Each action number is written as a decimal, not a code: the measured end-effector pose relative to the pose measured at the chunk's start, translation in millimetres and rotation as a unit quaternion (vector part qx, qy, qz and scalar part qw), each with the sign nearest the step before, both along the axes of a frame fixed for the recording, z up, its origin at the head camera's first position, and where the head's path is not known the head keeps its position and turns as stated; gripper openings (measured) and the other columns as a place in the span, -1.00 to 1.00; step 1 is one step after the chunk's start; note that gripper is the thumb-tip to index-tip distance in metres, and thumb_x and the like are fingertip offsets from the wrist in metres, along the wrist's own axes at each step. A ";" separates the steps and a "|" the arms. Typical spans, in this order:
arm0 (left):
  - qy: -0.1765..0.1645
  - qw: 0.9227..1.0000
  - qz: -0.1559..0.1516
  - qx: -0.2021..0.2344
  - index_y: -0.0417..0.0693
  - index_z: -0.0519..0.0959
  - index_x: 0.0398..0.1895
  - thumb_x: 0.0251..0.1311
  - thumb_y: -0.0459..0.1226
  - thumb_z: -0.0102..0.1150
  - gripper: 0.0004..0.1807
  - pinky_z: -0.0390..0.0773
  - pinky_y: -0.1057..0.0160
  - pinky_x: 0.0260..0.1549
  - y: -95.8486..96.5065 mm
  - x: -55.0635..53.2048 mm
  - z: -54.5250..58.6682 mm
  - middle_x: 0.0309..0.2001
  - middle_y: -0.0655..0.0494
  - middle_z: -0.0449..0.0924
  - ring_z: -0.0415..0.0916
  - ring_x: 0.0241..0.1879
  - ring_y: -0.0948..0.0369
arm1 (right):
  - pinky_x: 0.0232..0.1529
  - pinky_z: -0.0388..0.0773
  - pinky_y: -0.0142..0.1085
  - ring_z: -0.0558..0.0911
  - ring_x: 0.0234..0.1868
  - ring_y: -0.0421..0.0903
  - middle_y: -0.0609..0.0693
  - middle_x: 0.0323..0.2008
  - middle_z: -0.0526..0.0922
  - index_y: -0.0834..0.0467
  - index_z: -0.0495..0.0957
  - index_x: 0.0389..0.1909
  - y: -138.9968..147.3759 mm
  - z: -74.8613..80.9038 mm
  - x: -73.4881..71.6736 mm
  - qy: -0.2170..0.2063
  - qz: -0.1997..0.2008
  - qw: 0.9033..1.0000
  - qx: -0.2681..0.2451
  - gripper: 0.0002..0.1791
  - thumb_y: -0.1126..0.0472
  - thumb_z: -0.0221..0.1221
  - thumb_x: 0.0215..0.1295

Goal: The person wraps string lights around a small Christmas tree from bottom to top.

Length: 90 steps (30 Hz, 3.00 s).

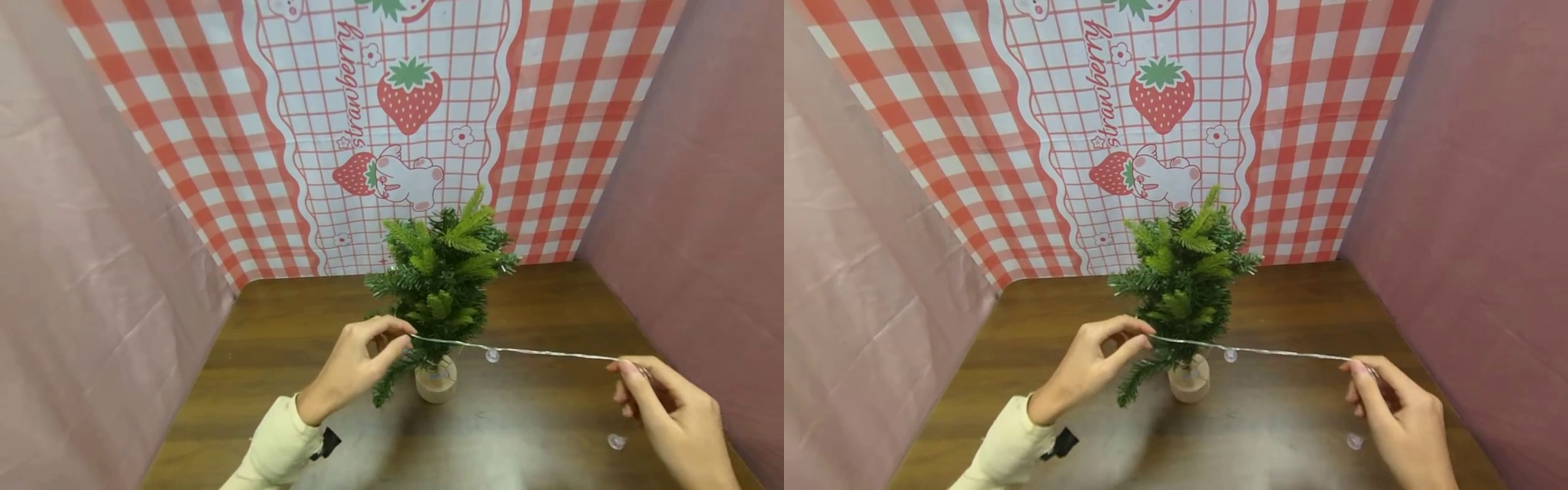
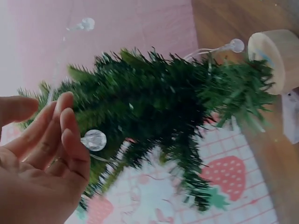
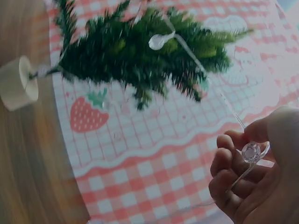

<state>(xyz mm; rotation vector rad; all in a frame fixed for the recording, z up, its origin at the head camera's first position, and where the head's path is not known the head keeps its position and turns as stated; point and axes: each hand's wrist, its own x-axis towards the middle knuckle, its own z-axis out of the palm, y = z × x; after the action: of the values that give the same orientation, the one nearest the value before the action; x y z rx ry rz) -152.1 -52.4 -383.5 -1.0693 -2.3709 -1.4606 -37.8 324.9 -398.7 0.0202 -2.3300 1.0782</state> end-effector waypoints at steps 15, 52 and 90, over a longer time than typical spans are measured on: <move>0.284 0.927 0.080 -0.231 -0.05 0.66 -0.05 0.30 -0.19 0.21 -0.77 0.31 0.45 -0.38 42.0 29.9 0.6 -0.26 0.25 0.60 0.43 -0.32 0.33 | -0.34 0.24 -0.83 0.28 -0.24 -0.79 -0.66 -0.26 0.50 0.36 0.63 -0.12 49.1 -10.6 -40.3 0.009 -0.027 0.995 0.097 -0.80 0.31 0.14 0.41; 0.141 0.952 0.095 -0.255 -0.18 0.13 0.52 0.34 -0.05 0.18 -0.20 0.65 0.27 -0.07 76.7 46.4 -38.1 0.28 -0.04 0.44 0.51 0.17 0.12 | -0.55 0.35 0.24 0.56 -0.59 0.27 0.26 -0.53 0.67 0.27 0.73 -0.32 39.7 17.0 -184.6 0.028 -0.028 0.962 0.270 -0.89 0.31 0.28 0.19; 0.194 0.976 0.093 -0.008 -0.14 0.58 -0.05 0.31 -0.44 0.10 -0.80 0.56 0.50 -0.38 -61.8 -9.0 11.7 -0.16 0.11 0.60 0.51 -0.33 0.35 | -0.76 0.24 -0.26 0.42 -0.74 -0.08 0.20 -0.52 0.70 0.32 0.72 -0.16 7.7 40.2 -268.6 -0.066 0.036 0.977 0.199 -0.72 0.30 0.07 0.31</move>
<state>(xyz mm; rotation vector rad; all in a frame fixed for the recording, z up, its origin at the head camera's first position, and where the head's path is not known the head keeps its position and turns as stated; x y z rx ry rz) -161.1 -114.1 -371.9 -0.9963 -2.1388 -1.0588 -306.4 332.6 -358.6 0.1898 -2.6480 0.6454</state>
